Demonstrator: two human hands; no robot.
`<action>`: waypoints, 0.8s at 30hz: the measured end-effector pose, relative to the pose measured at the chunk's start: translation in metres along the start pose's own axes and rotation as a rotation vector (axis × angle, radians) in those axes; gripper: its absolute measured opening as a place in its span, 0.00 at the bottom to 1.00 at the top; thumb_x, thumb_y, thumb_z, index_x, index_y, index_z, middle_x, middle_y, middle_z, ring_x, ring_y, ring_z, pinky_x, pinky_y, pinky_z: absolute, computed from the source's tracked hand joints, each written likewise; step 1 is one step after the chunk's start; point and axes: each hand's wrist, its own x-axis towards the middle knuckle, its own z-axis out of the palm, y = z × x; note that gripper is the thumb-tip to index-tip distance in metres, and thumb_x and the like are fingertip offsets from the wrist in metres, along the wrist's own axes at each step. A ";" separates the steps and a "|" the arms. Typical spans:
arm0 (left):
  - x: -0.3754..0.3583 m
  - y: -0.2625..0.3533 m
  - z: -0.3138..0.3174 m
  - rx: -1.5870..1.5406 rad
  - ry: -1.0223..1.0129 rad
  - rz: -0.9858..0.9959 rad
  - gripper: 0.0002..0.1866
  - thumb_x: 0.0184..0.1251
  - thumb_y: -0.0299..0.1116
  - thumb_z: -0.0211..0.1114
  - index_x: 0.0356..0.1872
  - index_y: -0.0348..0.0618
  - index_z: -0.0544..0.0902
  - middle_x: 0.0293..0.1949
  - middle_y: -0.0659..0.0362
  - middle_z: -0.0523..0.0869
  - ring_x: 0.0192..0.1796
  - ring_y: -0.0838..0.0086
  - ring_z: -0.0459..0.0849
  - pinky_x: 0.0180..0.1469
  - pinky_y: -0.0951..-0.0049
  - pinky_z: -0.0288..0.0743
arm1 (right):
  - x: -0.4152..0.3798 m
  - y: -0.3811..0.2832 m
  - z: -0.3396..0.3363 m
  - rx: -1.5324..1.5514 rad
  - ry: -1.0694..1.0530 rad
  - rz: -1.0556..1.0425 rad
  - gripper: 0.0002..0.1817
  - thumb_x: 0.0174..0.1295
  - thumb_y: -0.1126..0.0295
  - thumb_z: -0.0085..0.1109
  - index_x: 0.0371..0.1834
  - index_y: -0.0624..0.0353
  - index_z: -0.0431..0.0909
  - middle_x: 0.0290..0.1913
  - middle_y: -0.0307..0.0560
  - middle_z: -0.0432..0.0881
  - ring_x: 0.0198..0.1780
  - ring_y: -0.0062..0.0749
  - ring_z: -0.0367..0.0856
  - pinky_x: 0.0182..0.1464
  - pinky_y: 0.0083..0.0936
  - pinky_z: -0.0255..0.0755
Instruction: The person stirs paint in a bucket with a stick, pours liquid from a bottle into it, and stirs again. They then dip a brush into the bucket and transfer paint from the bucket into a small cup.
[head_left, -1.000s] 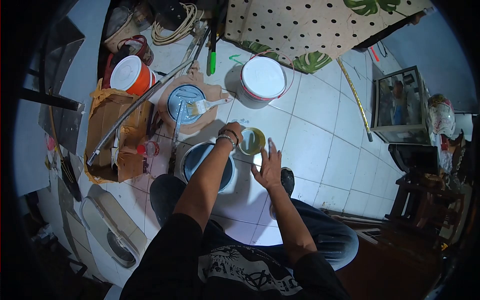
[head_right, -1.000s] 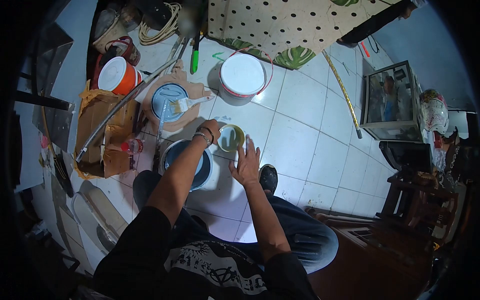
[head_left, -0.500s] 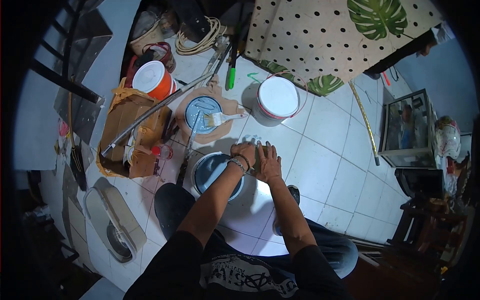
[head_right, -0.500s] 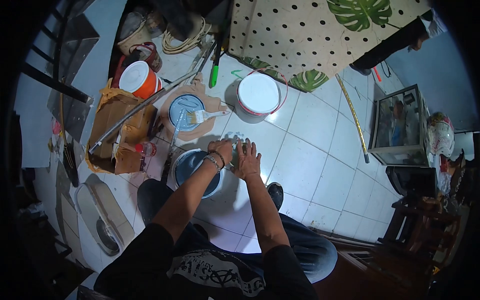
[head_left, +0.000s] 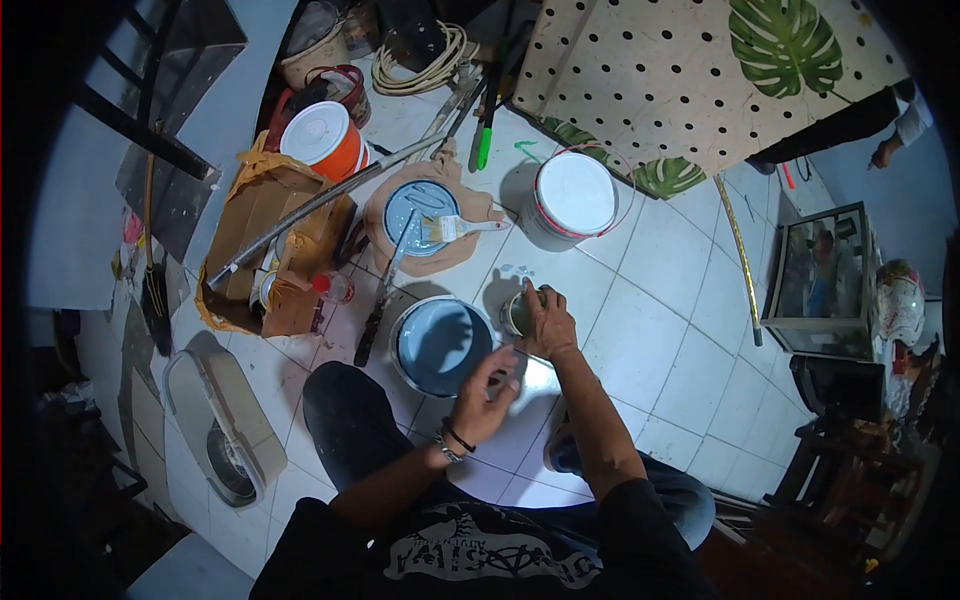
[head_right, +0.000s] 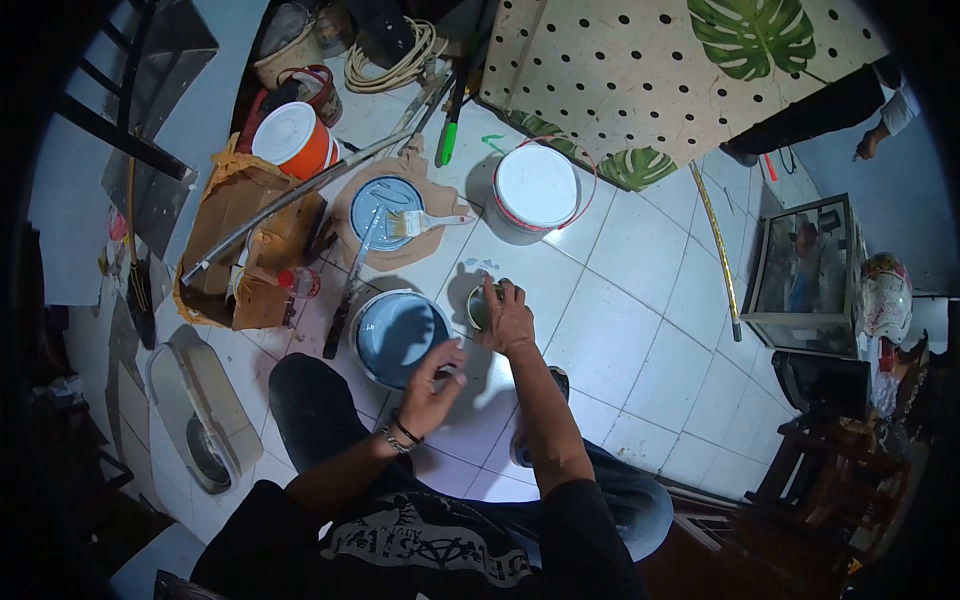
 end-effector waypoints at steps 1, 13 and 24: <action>-0.005 -0.005 0.008 -0.035 -0.017 -0.044 0.28 0.66 0.23 0.62 0.68 0.40 0.66 0.55 0.56 0.78 0.54 0.75 0.77 0.56 0.75 0.73 | -0.004 -0.001 -0.007 -0.002 -0.013 0.008 0.63 0.35 0.55 0.75 0.78 0.43 0.45 0.68 0.57 0.60 0.66 0.55 0.64 0.60 0.44 0.75; 0.023 -0.027 0.053 -0.979 0.093 -0.722 0.37 0.68 0.63 0.55 0.69 0.49 0.62 0.64 0.52 0.68 0.68 0.61 0.67 0.67 0.56 0.61 | -0.094 -0.017 -0.209 -0.108 0.094 -0.269 0.59 0.32 0.56 0.74 0.75 0.49 0.55 0.62 0.61 0.67 0.61 0.57 0.70 0.58 0.44 0.76; 0.026 0.003 -0.006 -1.597 -0.458 -0.249 0.40 0.69 0.66 0.45 0.70 0.43 0.64 0.69 0.53 0.70 0.71 0.60 0.67 0.73 0.53 0.57 | -0.137 -0.110 -0.269 -0.104 -0.177 -0.565 0.61 0.39 0.48 0.76 0.77 0.48 0.51 0.67 0.63 0.61 0.67 0.59 0.64 0.61 0.46 0.74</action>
